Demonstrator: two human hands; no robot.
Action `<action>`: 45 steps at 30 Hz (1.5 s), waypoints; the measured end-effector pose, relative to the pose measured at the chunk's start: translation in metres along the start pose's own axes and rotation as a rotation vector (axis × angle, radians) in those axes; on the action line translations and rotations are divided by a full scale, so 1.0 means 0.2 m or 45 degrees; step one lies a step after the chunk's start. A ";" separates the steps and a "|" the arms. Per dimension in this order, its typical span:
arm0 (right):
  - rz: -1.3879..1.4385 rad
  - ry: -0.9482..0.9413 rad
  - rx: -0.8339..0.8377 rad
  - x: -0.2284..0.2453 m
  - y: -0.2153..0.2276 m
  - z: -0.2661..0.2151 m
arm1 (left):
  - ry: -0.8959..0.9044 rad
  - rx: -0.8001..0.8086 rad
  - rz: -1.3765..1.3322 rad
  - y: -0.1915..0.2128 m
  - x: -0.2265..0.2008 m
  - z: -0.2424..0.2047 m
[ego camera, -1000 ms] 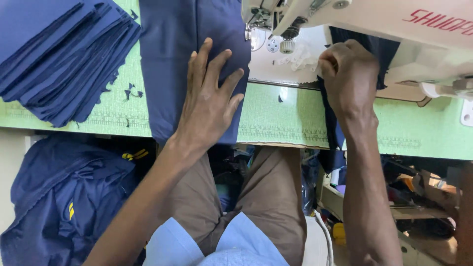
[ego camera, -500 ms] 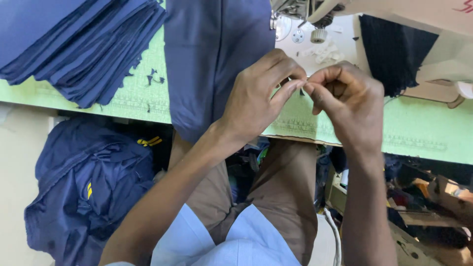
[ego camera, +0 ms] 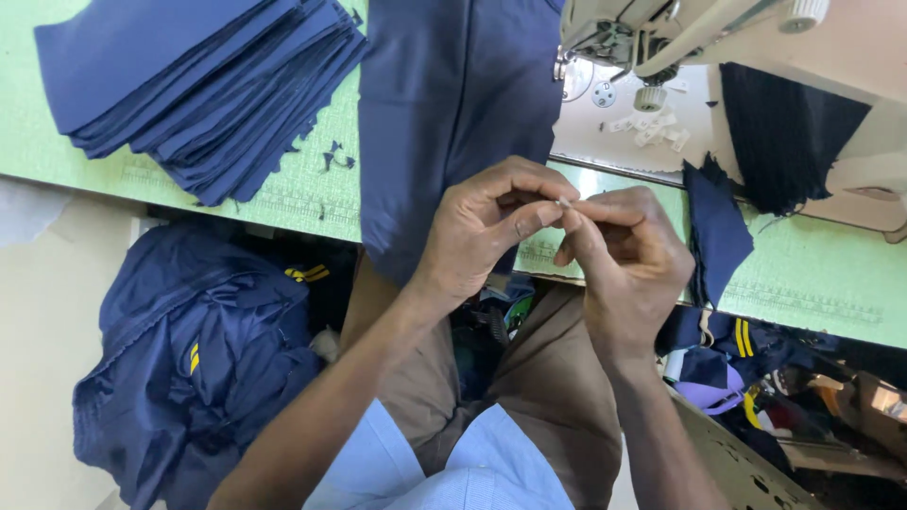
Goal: Folding and stacking blue fabric pieces at a sewing workstation
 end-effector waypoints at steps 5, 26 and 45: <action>0.243 -0.309 -0.043 -0.13 -0.03 -0.01 | 0.069 0.017 -0.105 0.01 0.00 0.02; -0.530 -0.312 0.544 -0.49 -0.13 0.37 | -0.607 -0.340 1.629 0.11 0.02 0.20; -1.178 0.775 0.355 -0.38 -0.14 0.20 | -0.675 -0.215 1.984 0.13 0.03 0.26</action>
Point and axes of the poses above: each hand's wrist, its own z-axis towards the middle knuckle, its own y-axis out of the back of the hand, x = y × z, the point moved 7 cm from there along z, towards the middle knuckle, and after that the axes turned 14 degrees about y, right-handed, at the moved point
